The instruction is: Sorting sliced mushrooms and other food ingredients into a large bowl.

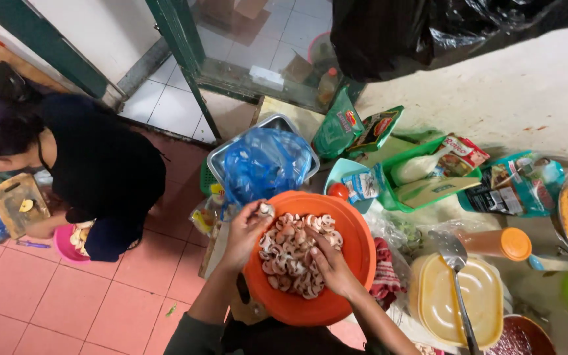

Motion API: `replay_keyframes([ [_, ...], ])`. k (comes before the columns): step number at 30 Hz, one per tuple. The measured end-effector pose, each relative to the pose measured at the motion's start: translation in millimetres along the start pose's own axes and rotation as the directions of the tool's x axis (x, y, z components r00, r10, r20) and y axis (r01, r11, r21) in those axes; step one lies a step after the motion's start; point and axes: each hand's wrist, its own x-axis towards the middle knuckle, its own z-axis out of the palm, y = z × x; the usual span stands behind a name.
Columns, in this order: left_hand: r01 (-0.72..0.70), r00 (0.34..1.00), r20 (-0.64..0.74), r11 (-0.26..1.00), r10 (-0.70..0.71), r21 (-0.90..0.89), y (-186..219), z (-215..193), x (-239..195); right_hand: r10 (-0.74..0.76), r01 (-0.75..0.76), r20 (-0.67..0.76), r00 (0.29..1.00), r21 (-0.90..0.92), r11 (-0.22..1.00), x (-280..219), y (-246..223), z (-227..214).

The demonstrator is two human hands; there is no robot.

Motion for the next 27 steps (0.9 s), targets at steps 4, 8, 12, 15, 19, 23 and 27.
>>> replay_keyframes([
  [4,0.010,1.000,-0.019,0.993,-0.013,-0.116,-61.1,27.4,-33.2,-0.087,0.085,-0.021,0.996,-0.087,0.993,-13.4,-28.2,3.3],
  [8,-0.049,0.998,0.027,0.980,0.055,-0.195,-73.5,46.4,-59.7,-0.125,0.128,0.037,0.992,-0.099,0.987,-32.4,-26.3,-0.1],
  [12,0.054,0.996,0.080,0.966,-0.035,-0.255,-106.0,48.9,-78.4,-0.070,0.071,0.051,0.996,-0.018,0.997,-40.0,42.9,1.8],
  [15,0.128,0.989,0.118,0.922,-0.090,-0.365,-112.6,56.0,-81.1,-0.040,0.039,0.017,0.999,0.026,0.999,-45.0,57.6,-1.2],
  [19,-0.039,0.994,0.089,0.979,0.058,-0.200,-94.9,63.6,-80.4,0.019,-0.017,-0.009,1.000,0.193,0.981,-62.7,38.6,-6.5],
  [23,-0.112,0.992,0.047,0.991,0.115,-0.067,-88.8,63.5,-86.6,-0.026,0.030,0.040,0.999,-0.108,0.994,-80.2,7.4,-4.6],
  [27,-0.036,0.996,0.082,0.991,0.047,-0.127,-103.5,61.4,-88.4,-0.079,0.084,0.040,0.996,-0.120,0.989,-77.9,21.5,2.1],
])
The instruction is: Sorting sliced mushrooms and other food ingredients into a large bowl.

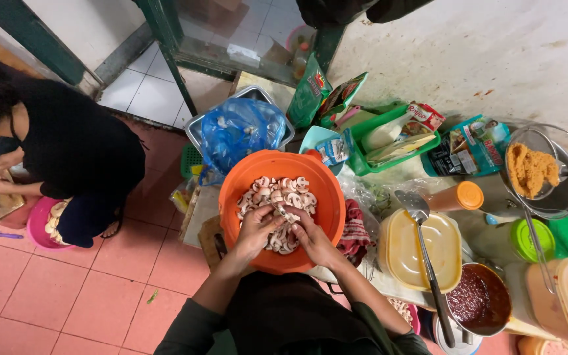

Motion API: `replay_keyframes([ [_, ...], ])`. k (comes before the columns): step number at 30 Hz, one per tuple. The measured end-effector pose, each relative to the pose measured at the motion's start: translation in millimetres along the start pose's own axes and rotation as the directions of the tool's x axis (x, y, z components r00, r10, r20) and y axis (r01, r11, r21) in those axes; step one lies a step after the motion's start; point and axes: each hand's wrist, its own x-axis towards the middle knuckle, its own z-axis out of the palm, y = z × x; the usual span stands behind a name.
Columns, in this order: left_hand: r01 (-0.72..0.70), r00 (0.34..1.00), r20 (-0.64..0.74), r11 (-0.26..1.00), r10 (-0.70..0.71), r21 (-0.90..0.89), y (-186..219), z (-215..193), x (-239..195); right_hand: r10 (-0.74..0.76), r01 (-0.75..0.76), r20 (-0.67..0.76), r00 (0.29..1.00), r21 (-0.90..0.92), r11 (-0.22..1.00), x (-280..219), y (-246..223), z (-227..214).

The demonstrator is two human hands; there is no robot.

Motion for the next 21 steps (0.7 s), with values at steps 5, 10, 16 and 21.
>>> replay_keyframes([
  [5,0.010,0.999,0.042,0.995,-0.006,-0.097,0.1,1.6,-6.4,0.065,-0.061,-0.040,0.997,0.102,0.993,6.7,24.1,9.8],
  [10,-0.095,0.995,-0.027,0.995,0.096,0.036,4.4,-4.9,-1.1,0.055,-0.056,0.012,0.998,0.071,0.996,-1.8,10.2,7.6],
  [16,0.058,0.998,0.019,0.993,-0.056,-0.104,-11.7,-2.9,-0.1,0.063,-0.064,0.022,0.998,0.034,0.997,4.0,18.7,15.8],
  [21,-0.212,0.936,0.351,0.853,0.037,0.477,36.6,-10.4,-6.2,0.195,-0.199,-0.082,0.977,-0.051,0.979,7.1,60.3,7.6],
])
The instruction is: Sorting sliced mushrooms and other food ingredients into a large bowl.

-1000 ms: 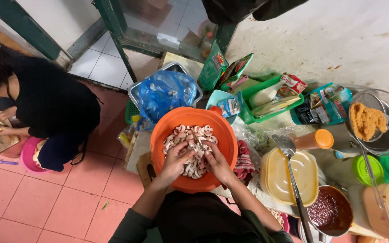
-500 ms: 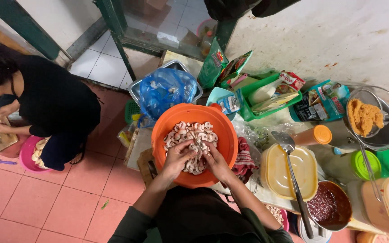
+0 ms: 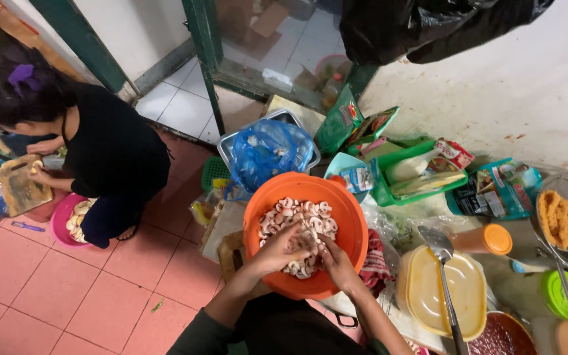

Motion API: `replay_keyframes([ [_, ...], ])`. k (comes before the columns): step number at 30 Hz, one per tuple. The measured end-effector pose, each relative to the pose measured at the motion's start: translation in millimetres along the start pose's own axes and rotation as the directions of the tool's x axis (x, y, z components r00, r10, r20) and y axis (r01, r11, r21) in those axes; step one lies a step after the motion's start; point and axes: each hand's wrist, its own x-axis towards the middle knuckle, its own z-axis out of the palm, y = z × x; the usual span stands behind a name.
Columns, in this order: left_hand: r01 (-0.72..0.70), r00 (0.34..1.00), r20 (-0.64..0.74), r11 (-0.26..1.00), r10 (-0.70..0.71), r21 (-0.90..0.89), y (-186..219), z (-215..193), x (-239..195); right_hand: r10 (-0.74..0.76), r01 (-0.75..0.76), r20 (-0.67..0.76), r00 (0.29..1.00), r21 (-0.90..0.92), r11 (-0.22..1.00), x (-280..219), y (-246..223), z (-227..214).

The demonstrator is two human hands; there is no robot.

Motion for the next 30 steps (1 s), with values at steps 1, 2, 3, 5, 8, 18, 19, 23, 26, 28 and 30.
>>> replay_keyframes([
  [1,-0.004,1.000,-0.006,1.000,0.004,0.001,10.6,-17.4,14.3,-0.006,0.006,0.003,1.000,-0.003,1.000,-0.1,-12.7,-4.3],
  [2,0.096,0.995,-0.005,0.988,-0.096,0.123,20.9,-35.2,29.0,0.083,-0.082,-0.013,0.996,0.031,0.996,0.5,-25.1,-8.7],
  [3,0.198,0.979,-0.009,0.951,-0.202,0.239,31.9,-51.7,40.6,0.178,-0.176,-0.025,0.984,0.068,0.982,-3.1,-37.6,-11.9],
  [5,0.296,0.947,-0.171,0.943,-0.270,0.150,47.4,-82.7,71.9,0.165,-0.161,-0.032,0.986,0.105,0.981,1.1,-34.2,-12.3],
  [8,0.272,0.854,-0.510,0.926,-0.107,0.262,-23.4,-134.7,134.6,0.156,-0.148,-0.047,0.987,0.143,0.979,5.4,-28.6,-6.6],
  [18,0.226,0.821,-0.568,0.874,0.066,0.429,-176.6,-192.2,195.4,0.241,-0.238,-0.004,0.971,0.138,0.961,29.6,-62.4,0.6],
  [19,0.230,0.823,-0.564,0.872,0.062,0.433,-189.5,-192.1,196.7,0.245,-0.242,-0.002,0.970,0.145,0.959,33.5,-59.1,2.1],
  [23,0.120,0.772,-0.583,0.959,-0.252,-0.256,-210.5,-189.1,193.0,0.225,-0.225,0.013,0.974,0.100,0.969,43.1,-57.1,2.9],
  [26,0.215,0.735,-0.675,0.966,-0.063,0.144,-155.5,-181.4,170.5,0.221,-0.222,0.021,0.975,0.086,0.971,41.8,-62.8,0.8],
  [28,0.325,0.733,-0.672,0.816,0.102,0.478,-114.1,-180.0,158.1,0.221,-0.222,0.021,0.975,0.084,0.971,38.6,-65.6,1.0],
  [30,0.227,0.791,-0.356,0.302,0.498,0.926,-87.4,-178.2,155.5,0.234,-0.235,0.028,0.972,0.121,0.964,35.8,-63.7,-1.7],
])
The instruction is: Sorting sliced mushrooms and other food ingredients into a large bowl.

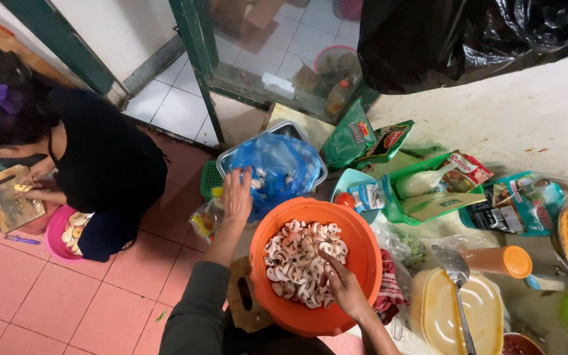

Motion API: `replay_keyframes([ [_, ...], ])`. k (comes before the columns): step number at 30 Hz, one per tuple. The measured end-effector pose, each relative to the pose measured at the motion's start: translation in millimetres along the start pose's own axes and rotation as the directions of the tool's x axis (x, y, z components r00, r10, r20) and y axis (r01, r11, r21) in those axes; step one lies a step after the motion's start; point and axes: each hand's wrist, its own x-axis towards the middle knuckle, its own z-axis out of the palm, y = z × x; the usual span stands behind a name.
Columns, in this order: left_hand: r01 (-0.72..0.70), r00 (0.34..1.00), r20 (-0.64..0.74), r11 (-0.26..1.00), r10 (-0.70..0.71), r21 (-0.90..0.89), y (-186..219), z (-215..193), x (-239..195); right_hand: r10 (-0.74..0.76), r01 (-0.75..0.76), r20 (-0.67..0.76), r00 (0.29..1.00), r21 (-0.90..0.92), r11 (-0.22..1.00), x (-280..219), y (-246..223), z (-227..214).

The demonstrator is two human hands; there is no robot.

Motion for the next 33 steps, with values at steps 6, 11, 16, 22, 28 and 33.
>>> replay_keyframes([
  [6,0.040,0.954,0.283,0.975,-0.102,0.219,-29.0,133.6,-26.9,0.048,-0.051,-0.029,0.998,-0.079,0.996,-13.2,-7.6,-0.6],
  [11,0.236,0.923,0.327,0.970,-0.203,-0.062,-20.3,62.4,-1.2,0.002,0.000,-0.051,0.999,0.031,1.000,-13.6,14.2,-2.9],
  [16,0.673,0.739,0.438,0.571,-0.512,-0.470,-19.1,61.4,-3.8,-0.016,0.019,-0.070,0.997,0.043,0.999,-14.0,20.0,-4.2],
  [22,0.318,0.916,-0.120,0.875,-0.383,-0.364,1.3,-0.5,13.1,-0.025,0.026,-0.066,0.997,0.005,1.000,-14.2,18.9,-5.7],
  [28,-0.062,0.946,0.311,0.994,0.088,-0.091,-14.1,94.3,-3.8,-0.050,0.054,-0.056,0.997,0.055,0.997,-13.7,39.7,-8.8],
  [33,0.046,0.943,0.291,0.931,-0.160,0.362,-52.8,178.0,-12.8,-0.076,0.070,-0.068,0.995,-0.081,0.994,-24.1,44.4,-15.4],
])
